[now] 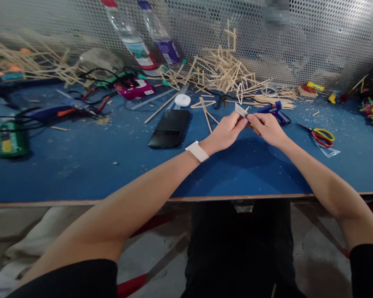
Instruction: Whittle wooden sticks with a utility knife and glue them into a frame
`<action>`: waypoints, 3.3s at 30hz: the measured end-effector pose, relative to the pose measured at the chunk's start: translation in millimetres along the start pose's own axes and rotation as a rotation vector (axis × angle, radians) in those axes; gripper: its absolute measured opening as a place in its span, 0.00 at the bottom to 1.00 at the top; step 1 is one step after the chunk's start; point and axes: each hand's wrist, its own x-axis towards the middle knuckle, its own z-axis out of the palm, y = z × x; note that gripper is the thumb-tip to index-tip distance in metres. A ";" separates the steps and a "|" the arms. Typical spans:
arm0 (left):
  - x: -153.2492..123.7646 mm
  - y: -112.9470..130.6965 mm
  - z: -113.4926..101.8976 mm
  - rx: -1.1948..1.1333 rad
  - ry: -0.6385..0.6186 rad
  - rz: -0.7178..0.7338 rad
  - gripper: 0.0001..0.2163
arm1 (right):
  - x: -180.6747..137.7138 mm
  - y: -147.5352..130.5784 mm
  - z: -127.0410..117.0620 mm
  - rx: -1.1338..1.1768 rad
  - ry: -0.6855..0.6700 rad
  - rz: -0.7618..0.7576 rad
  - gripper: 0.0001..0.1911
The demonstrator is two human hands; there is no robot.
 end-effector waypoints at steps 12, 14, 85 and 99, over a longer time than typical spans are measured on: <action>3.6 -4.3 0.8 0.094 0.091 0.033 0.13 | 0.3 0.5 4.8 0.083 0.038 0.017 0.49; 3.8 -5.6 1.7 0.092 0.103 0.036 0.14 | 0.3 -0.4 5.4 0.079 0.048 0.011 0.49; 3.8 8.2 3.3 -0.405 -0.016 -0.157 0.30 | -2.8 -6.3 6.4 0.022 0.072 -0.010 0.48; 1.8 6.5 -1.1 -0.403 -0.065 -0.152 0.20 | -1.0 -12.7 -7.0 -0.060 0.001 -0.075 0.45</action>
